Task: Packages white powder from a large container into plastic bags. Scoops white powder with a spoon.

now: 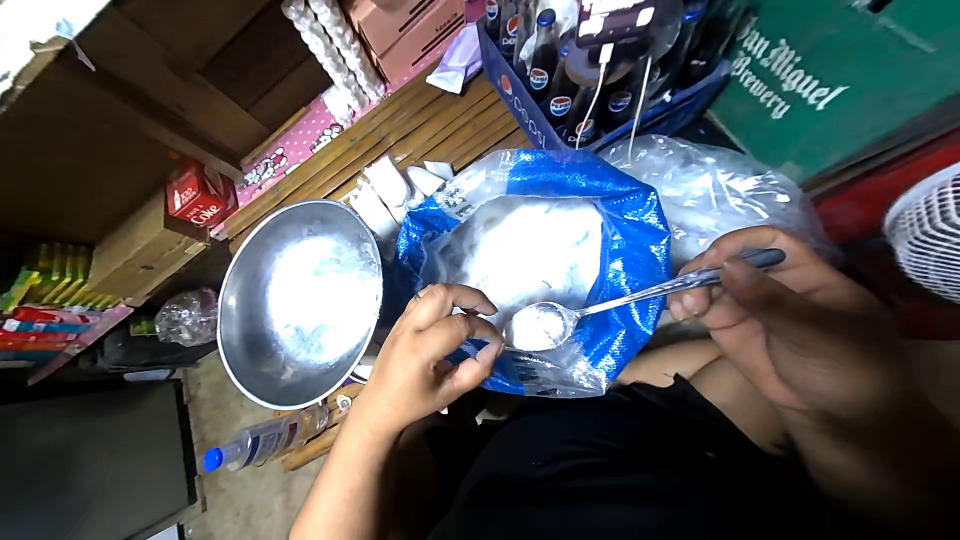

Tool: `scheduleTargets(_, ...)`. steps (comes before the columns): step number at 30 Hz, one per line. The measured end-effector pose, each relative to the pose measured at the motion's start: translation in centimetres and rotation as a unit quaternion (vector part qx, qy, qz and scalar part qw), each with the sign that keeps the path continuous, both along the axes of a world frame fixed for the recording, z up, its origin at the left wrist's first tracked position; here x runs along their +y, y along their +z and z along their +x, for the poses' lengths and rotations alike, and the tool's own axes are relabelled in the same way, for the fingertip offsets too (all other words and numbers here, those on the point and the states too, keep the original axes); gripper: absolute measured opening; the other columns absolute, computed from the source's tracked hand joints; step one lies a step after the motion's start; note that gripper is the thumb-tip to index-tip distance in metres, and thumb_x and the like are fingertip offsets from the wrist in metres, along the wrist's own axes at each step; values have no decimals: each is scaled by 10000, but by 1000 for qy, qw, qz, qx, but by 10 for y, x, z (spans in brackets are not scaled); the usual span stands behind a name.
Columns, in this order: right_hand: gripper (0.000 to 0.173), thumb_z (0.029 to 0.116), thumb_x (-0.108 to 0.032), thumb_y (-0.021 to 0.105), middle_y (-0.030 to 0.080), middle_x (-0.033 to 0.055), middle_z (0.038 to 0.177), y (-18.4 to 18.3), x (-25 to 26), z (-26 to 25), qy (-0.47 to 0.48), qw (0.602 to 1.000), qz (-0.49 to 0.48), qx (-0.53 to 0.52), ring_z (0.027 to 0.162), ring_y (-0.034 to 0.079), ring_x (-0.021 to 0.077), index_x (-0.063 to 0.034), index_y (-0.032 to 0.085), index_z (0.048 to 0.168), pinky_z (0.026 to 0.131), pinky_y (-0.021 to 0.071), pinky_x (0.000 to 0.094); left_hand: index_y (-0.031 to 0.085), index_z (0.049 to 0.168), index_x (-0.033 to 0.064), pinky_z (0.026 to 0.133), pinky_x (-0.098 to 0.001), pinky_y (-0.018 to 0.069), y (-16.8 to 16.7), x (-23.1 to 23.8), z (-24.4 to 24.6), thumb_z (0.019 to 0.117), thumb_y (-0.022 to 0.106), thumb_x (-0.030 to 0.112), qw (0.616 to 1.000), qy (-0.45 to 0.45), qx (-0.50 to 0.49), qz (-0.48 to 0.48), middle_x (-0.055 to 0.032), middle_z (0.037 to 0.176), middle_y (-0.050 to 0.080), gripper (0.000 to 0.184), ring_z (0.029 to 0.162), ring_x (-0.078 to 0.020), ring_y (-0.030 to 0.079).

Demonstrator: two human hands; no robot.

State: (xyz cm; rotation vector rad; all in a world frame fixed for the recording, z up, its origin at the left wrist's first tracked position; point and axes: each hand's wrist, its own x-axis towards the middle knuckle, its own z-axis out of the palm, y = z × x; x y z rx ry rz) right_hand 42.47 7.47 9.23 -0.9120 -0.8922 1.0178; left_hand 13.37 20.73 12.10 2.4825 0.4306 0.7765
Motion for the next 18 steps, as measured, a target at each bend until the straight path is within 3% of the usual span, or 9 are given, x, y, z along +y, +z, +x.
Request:
scheduleTargets(4,169,1032,-311,601,698,-57,931,-1,-1,3,0,1000,4,-8,775,670,41,-224,655,1166,739,581,201,700,899,104,911,-218,537,-12,1,1,886,745,136,993,0,-71,-92,5,1114,641,56,1097,-72,601)
scheduleTargets(7,167,1034,-312,594,703,-64,947,-1,-3,4,-9,1000,-5,-9,766,671,33,-233,657,1167,722,581,192,707,945,157,842,-197,567,-27,-4,4,917,754,193,952,0,-155,-265,63,1093,637,65,1015,-29,624)
scheduleTargets(10,161,1031,-323,597,699,-70,942,-1,-4,5,-22,1000,-18,-8,751,670,34,-245,658,1158,705,582,193,743,965,217,799,-226,555,-43,-12,8,926,763,273,830,-38,-271,-485,65,1073,658,71,935,-49,635)
scheduleTargets(13,148,1025,-320,601,701,-69,919,-1,-5,5,-30,999,-22,-8,744,672,39,-242,663,1135,699,585,197,754,945,206,785,-249,550,-52,-19,13,912,773,265,696,-81,-351,-621,16,1099,678,70,935,-98,650)
scheduleTargets(15,156,1033,-318,587,698,-66,926,-2,-5,7,-31,999,-20,-13,747,673,39,-234,653,1146,705,589,200,760,976,187,786,-259,564,-56,-21,15,908,774,259,646,-77,-374,-661,-9,1099,687,99,939,-120,665)
scheduleTargets(18,170,1031,-335,594,700,-68,931,-4,-6,10,-28,999,-15,-13,755,676,37,-235,655,1154,709,592,199,758,983,189,778,-261,564,-60,-21,17,905,774,255,614,-67,-389,-683,-10,1067,690,103,930,-125,669)
